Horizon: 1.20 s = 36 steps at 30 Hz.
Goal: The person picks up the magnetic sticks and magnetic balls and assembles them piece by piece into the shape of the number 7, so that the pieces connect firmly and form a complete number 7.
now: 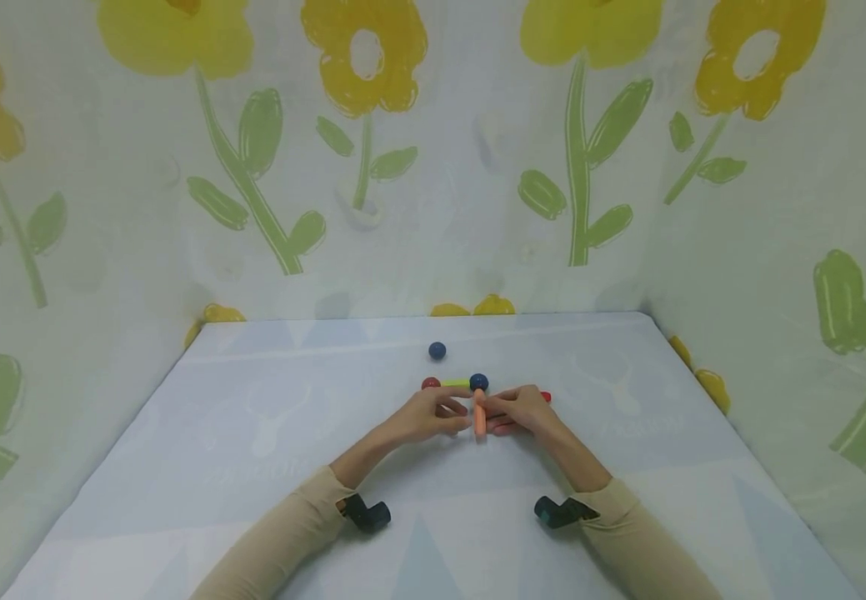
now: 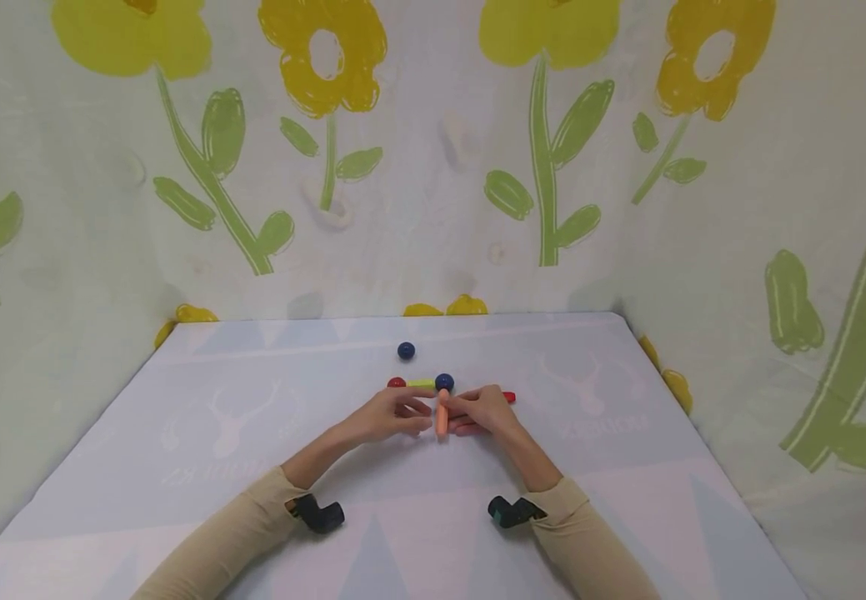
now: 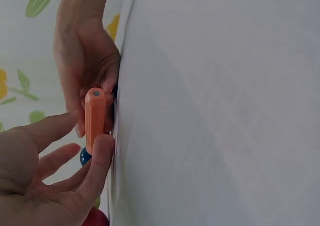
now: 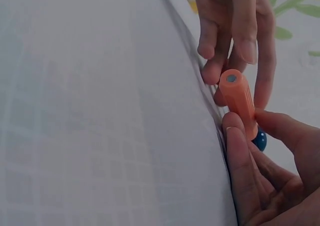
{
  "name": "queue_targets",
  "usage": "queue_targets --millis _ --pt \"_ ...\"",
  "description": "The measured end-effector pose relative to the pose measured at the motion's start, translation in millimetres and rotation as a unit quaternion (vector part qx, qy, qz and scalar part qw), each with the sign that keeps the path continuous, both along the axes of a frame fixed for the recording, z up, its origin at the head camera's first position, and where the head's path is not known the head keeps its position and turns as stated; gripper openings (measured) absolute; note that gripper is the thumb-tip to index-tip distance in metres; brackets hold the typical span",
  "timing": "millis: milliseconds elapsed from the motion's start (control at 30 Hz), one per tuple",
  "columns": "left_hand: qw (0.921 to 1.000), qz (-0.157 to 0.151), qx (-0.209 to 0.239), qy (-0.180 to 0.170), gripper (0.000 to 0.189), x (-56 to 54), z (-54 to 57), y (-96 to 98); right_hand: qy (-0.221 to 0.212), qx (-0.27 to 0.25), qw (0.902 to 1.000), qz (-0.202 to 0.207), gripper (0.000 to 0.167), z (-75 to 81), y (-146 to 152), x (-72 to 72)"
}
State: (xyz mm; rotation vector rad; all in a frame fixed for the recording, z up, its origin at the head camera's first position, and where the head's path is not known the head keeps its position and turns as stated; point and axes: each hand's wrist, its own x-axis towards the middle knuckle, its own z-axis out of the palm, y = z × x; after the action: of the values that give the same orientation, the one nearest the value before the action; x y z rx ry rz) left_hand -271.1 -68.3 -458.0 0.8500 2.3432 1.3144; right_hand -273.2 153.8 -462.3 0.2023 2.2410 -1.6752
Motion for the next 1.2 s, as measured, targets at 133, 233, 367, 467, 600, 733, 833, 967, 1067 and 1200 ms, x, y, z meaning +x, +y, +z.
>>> queue_targets --millis 133,233,367,467,600,733,833,967,1067,1200 --pt "0.9998 -0.004 0.011 -0.012 0.048 -2.5 1.7 5.1 -0.005 -0.011 0.9999 0.004 0.049 0.2 1 -0.1" --pt "0.9997 0.001 0.017 -0.015 0.044 -4.1 2.1 7.7 -0.006 -0.017 0.9998 0.005 0.047 0.6 1 0.0" --pt "0.9992 0.014 0.025 -0.026 0.040 -6.3 0.5 10.6 -0.003 -0.021 0.9998 0.007 0.044 1.1 1 0.3" --pt "0.9986 0.023 0.031 -0.036 0.040 -7.3 -0.3 12.0 0.000 -0.024 0.9997 0.010 0.042 1.3 1 0.9" --pt "0.9977 0.032 0.034 -0.049 0.038 -7.5 -0.8 13.5 0.005 -0.030 0.9994 0.015 0.042 1.7 2 2.5" --pt "0.9970 0.039 0.037 -0.056 0.037 -6.4 -1.0 14.2 0.012 -0.030 0.9993 0.022 0.042 1.5 2 3.8" --pt "0.9962 0.045 0.038 -0.063 0.036 -5.4 -1.6 13.7 0.014 -0.036 0.9989 0.028 0.041 0.5 2 4.2" --pt "0.9946 0.055 0.039 -0.079 0.035 -4.9 -1.6 14.4 0.014 -0.043 0.9984 0.036 0.039 -1.3 3 3.7" --pt "0.9944 0.056 0.038 -0.081 0.033 -5.5 -1.7 16.4 0.017 -0.043 0.9981 0.042 0.038 -2.5 6 3.7" --pt "0.9946 0.057 0.038 -0.078 0.033 -5.8 -1.2 17.6 0.017 -0.044 0.9977 0.049 0.038 -1.3 8 3.1"
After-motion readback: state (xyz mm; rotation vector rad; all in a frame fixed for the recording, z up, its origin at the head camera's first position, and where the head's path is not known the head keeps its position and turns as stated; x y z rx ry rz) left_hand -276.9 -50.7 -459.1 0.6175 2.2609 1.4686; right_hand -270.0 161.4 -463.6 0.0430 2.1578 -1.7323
